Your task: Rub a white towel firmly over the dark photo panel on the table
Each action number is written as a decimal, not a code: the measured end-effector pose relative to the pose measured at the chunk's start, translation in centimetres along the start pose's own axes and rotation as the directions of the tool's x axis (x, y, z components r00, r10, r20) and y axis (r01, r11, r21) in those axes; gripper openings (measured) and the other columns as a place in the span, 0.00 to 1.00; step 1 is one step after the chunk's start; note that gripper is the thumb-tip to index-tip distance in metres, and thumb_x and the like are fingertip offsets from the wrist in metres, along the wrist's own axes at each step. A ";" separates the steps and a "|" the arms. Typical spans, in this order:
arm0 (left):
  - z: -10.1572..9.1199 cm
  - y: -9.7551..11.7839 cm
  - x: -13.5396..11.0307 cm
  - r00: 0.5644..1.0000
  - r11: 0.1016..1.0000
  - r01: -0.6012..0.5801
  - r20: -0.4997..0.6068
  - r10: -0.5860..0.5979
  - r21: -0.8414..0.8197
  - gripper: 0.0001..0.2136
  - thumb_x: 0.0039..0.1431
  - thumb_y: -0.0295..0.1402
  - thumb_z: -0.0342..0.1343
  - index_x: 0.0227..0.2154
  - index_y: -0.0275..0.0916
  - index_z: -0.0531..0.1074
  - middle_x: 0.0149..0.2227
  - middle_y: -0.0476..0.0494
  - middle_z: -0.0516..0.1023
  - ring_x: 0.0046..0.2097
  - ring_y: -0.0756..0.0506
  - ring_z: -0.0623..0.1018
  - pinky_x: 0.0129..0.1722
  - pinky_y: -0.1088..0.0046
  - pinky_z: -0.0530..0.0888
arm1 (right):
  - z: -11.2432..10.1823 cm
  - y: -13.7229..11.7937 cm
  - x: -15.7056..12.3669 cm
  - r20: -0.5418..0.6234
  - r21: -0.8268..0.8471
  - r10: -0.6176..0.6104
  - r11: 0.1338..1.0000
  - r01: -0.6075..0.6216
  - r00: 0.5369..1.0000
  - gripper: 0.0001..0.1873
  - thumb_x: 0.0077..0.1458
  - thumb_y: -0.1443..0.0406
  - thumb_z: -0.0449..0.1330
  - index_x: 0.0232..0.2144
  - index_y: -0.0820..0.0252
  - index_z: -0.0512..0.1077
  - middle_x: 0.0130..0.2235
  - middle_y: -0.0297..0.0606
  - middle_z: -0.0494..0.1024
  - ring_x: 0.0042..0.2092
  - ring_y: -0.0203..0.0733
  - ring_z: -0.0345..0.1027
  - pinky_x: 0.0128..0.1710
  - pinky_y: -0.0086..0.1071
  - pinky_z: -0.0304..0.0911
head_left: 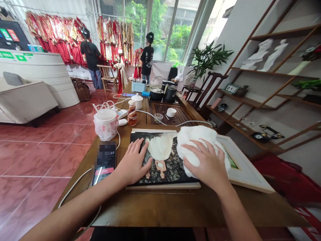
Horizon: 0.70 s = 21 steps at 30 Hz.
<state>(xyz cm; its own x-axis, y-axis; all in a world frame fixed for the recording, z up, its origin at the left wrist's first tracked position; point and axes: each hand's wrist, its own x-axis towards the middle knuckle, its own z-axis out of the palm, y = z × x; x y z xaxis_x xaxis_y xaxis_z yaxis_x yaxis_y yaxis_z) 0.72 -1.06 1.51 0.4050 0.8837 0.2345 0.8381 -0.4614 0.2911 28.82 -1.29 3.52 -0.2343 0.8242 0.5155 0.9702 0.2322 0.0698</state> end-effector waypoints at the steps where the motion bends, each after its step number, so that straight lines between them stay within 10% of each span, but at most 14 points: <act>1: 0.0 0.0 0.0 1.000 1.000 0.001 0.001 -0.001 0.002 0.29 0.68 0.44 0.45 0.66 0.33 0.54 0.68 0.30 0.53 0.69 0.33 0.51 0.65 0.49 0.53 | 0.0 -0.2 0.0 -0.005 0.001 0.005 1.000 -0.005 1.000 0.18 0.54 0.56 0.56 0.47 0.42 0.73 0.54 0.33 0.74 0.60 0.57 0.57 0.58 0.61 0.43; 13: 0.1 0.5 0.1 1.000 1.000 -0.014 -0.025 0.014 -0.009 0.28 0.67 0.42 0.46 0.65 0.33 0.55 0.67 0.29 0.54 0.69 0.33 0.53 0.65 0.48 0.54 | -0.7 -7.4 2.0 0.038 0.195 -0.157 0.970 0.146 0.987 0.18 0.54 0.54 0.57 0.47 0.44 0.74 0.56 0.35 0.73 0.62 0.58 0.54 0.62 0.59 0.35; 21: 0.0 0.4 0.1 1.000 0.999 -0.012 -0.021 0.012 -0.033 0.28 0.67 0.43 0.46 0.65 0.34 0.54 0.68 0.30 0.53 0.69 0.33 0.52 0.65 0.48 0.53 | -0.4 -4.8 1.8 0.039 0.182 -0.143 0.974 0.133 0.989 0.18 0.54 0.55 0.58 0.47 0.43 0.74 0.55 0.34 0.73 0.61 0.56 0.55 0.61 0.57 0.39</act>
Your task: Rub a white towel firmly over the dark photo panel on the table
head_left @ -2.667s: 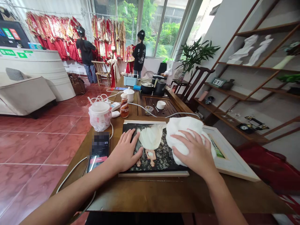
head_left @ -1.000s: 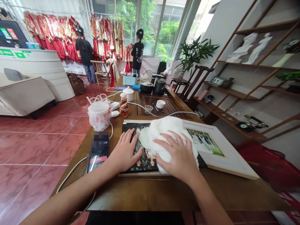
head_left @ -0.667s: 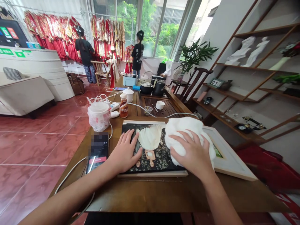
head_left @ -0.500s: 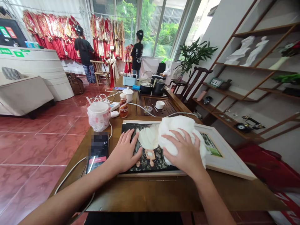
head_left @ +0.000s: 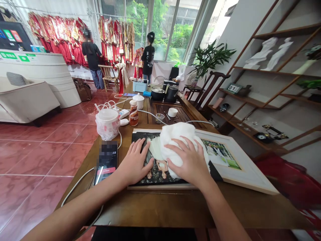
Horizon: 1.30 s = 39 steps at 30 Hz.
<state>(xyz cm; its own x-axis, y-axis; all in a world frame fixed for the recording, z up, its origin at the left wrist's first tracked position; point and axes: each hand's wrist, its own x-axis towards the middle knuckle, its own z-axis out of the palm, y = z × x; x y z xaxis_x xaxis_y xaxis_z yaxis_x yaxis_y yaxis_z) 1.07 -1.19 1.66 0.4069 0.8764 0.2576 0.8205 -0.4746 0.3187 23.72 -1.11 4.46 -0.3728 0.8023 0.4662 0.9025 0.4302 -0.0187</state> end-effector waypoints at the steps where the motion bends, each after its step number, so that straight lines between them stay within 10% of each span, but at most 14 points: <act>1: -0.1 0.0 0.0 1.000 1.000 0.003 0.004 -0.003 0.002 0.28 0.67 0.44 0.45 0.65 0.34 0.54 0.68 0.30 0.53 0.69 0.33 0.52 0.65 0.48 0.53 | 0.0 0.8 -0.2 -0.007 -0.020 0.019 1.000 -0.019 1.000 0.18 0.54 0.55 0.57 0.48 0.43 0.74 0.55 0.33 0.73 0.61 0.56 0.56 0.61 0.57 0.39; 9: -0.1 -0.1 0.0 1.000 1.000 0.002 0.024 -0.003 0.023 0.29 0.68 0.44 0.45 0.65 0.32 0.54 0.68 0.28 0.52 0.69 0.33 0.51 0.65 0.49 0.52 | 0.3 4.6 -1.1 -0.071 -0.131 0.134 0.981 -0.143 0.988 0.18 0.54 0.55 0.58 0.47 0.43 0.74 0.54 0.34 0.74 0.60 0.57 0.57 0.58 0.59 0.42; 23: 0.2 -0.2 0.0 1.000 1.000 -0.009 -0.006 0.009 0.004 0.28 0.67 0.43 0.46 0.65 0.35 0.54 0.68 0.30 0.53 0.69 0.33 0.52 0.65 0.48 0.53 | 1.0 -3.0 1.8 0.005 0.007 -0.028 1.000 0.028 1.000 0.18 0.55 0.54 0.57 0.48 0.44 0.74 0.56 0.34 0.73 0.62 0.57 0.54 0.62 0.59 0.36; 39: 0.0 -0.4 0.0 1.000 1.000 -0.002 -0.008 0.001 -0.030 0.28 0.67 0.44 0.46 0.65 0.36 0.54 0.68 0.30 0.54 0.69 0.34 0.52 0.65 0.48 0.53 | 0.5 5.7 -0.5 -0.072 -0.171 0.111 0.978 -0.121 0.991 0.18 0.55 0.53 0.57 0.48 0.42 0.74 0.54 0.35 0.74 0.59 0.58 0.58 0.58 0.60 0.44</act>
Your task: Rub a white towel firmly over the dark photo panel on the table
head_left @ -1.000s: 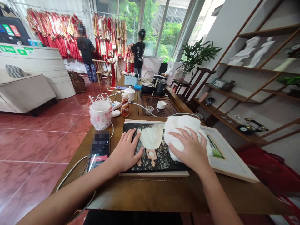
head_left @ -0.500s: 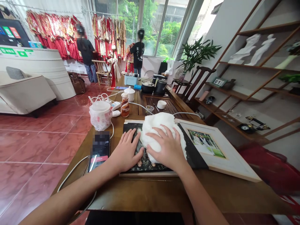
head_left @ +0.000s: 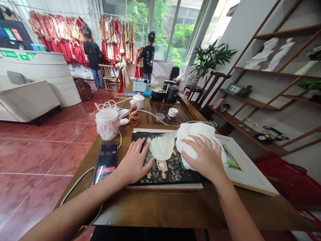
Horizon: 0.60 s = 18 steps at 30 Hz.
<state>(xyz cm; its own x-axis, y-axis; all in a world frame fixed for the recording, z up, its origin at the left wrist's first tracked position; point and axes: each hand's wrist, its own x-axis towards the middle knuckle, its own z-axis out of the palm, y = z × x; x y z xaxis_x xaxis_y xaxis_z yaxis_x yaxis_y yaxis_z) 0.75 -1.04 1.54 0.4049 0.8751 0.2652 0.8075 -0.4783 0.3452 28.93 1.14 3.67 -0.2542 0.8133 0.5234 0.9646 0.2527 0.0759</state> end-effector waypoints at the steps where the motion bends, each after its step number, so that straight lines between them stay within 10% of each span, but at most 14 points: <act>1: 0.0 0.0 0.0 1.000 1.000 0.000 0.000 0.000 0.005 0.28 0.67 0.44 0.46 0.65 0.36 0.54 0.68 0.30 0.54 0.69 0.34 0.52 0.65 0.48 0.53 | 0.0 -0.1 0.0 0.002 0.006 -0.012 1.000 0.012 1.000 0.18 0.55 0.53 0.57 0.48 0.42 0.74 0.54 0.35 0.74 0.59 0.58 0.57 0.58 0.60 0.43; 18: -0.1 -1.6 0.9 0.999 0.999 0.029 0.024 -0.030 0.036 0.28 0.68 0.45 0.45 0.66 0.37 0.54 0.68 0.33 0.52 0.69 0.35 0.52 0.66 0.51 0.53 | -1.8 -4.0 3.9 0.196 0.366 -0.449 0.858 0.359 0.872 0.24 0.52 0.54 0.60 0.53 0.39 0.70 0.61 0.32 0.68 0.64 0.54 0.52 0.63 0.59 0.38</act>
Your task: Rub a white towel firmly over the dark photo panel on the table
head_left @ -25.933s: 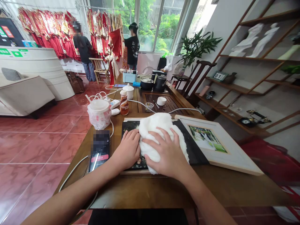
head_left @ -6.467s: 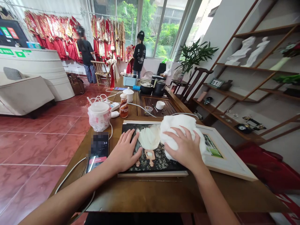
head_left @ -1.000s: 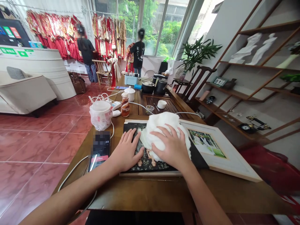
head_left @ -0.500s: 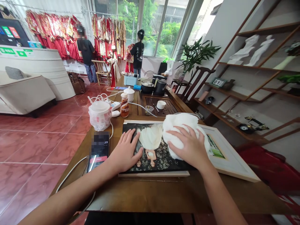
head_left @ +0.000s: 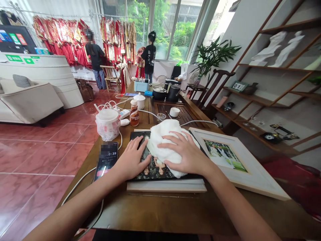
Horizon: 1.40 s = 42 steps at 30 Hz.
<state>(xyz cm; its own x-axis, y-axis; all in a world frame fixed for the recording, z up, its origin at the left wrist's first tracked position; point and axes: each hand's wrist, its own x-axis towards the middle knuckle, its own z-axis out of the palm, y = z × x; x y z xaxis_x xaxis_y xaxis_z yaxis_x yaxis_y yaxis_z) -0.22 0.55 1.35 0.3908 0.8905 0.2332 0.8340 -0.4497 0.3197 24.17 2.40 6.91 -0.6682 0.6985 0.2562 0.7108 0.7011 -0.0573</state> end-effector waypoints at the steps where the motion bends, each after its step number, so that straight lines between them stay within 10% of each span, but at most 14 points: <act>1: 0.0 -0.3 0.2 1.000 1.000 0.007 0.005 -0.007 -0.004 0.28 0.68 0.45 0.45 0.66 0.37 0.54 0.68 0.33 0.52 0.69 0.35 0.52 0.66 0.51 0.53 | -0.2 0.5 0.4 0.012 0.013 -0.013 1.000 0.013 1.000 0.26 0.52 0.53 0.60 0.55 0.39 0.69 0.62 0.32 0.67 0.64 0.53 0.52 0.63 0.58 0.39; 24: -0.6 -0.6 1.5 0.997 1.000 0.009 0.076 -0.011 0.028 0.29 0.69 0.44 0.45 0.69 0.46 0.46 0.71 0.40 0.46 0.69 0.35 0.50 0.65 0.49 0.57 | -1.4 5.5 2.7 0.176 0.183 -0.265 0.955 0.233 0.948 0.50 0.35 0.43 0.67 0.62 0.38 0.60 0.63 0.38 0.65 0.64 0.62 0.52 0.62 0.63 0.31; 37: 0.0 -0.5 2.0 0.994 0.995 -0.012 0.113 0.000 0.103 0.30 0.69 0.42 0.43 0.69 0.46 0.41 0.71 0.41 0.44 0.69 0.35 0.51 0.64 0.47 0.59 | 0.1 10.5 3.0 0.085 0.074 -0.156 0.986 0.150 0.984 0.37 0.45 0.44 0.62 0.58 0.41 0.65 0.60 0.39 0.68 0.60 0.58 0.58 0.59 0.58 0.40; 42: 0.2 -0.4 2.0 0.996 0.993 -0.003 0.093 -0.008 0.117 0.29 0.69 0.42 0.44 0.69 0.42 0.44 0.70 0.38 0.45 0.69 0.34 0.50 0.64 0.47 0.57 | -0.2 7.5 2.6 0.120 0.172 -0.306 0.943 0.284 0.945 0.35 0.43 0.46 0.62 0.55 0.40 0.67 0.58 0.36 0.70 0.60 0.58 0.58 0.61 0.60 0.29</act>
<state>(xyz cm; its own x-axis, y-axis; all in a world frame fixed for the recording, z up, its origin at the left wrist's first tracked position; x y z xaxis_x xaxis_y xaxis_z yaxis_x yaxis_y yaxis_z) 0.27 2.52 1.54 0.4182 0.8968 0.1445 0.8729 -0.4407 0.2092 27.80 9.44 7.37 -0.8748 0.4626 0.1437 0.4434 0.8842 -0.1471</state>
